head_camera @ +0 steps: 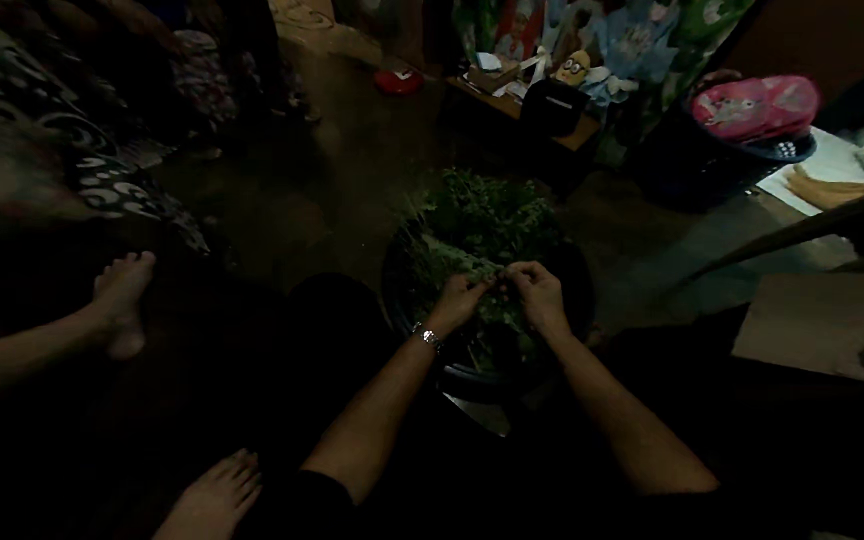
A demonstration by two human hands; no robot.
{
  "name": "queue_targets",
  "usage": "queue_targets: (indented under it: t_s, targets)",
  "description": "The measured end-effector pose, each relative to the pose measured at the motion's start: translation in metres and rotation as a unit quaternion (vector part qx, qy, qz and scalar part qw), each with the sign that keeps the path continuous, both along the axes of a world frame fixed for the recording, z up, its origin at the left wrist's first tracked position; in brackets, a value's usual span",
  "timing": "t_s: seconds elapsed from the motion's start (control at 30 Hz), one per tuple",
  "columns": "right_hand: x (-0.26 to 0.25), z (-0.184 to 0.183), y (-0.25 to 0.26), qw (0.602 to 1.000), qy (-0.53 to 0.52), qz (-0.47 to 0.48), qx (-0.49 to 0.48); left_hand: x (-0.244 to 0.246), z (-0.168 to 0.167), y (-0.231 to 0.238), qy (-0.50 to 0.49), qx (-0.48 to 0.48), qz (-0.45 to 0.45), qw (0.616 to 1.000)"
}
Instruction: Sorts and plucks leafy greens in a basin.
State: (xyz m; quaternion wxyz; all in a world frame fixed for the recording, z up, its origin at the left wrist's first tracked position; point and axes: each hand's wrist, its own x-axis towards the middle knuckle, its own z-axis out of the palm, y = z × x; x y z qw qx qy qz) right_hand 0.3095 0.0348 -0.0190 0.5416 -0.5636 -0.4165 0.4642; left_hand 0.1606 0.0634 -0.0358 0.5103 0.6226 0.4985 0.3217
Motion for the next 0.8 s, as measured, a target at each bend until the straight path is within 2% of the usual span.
queue_targets:
  t_s: [0.13, 0.23, 0.37, 0.5, 0.63, 0.8]
  targets:
    - [0.001, -0.009, 0.003, 0.993, -0.093, 0.055, -0.039, -0.002, -0.002, 0.000, -0.007, 0.031, 0.030, 0.999]
    - [0.002, -0.016, 0.006, 0.992, -0.052, 0.098, -0.067, -0.003, -0.008, 0.002, -0.039, 0.030, 0.028, 0.998]
    - [-0.002, -0.022, 0.009, 0.987, 0.076, 0.109, -0.092, -0.005, -0.017, 0.005, -0.104, 0.015, 0.028, 0.994]
    - [-0.005, -0.023, 0.007, 0.987, 0.055, 0.124, -0.086, -0.006, -0.020, 0.005, -0.143, 0.022, 0.048, 0.988]
    - [-0.005, -0.021, 0.005, 0.992, -0.045, 0.103, -0.063, -0.009, -0.016, 0.005, -0.099, 0.049, 0.048, 0.993]
    - [0.003, -0.029, 0.013, 0.993, 0.066, 0.087, -0.032, -0.009, -0.015, 0.006, -0.086, 0.053, 0.009, 0.995]
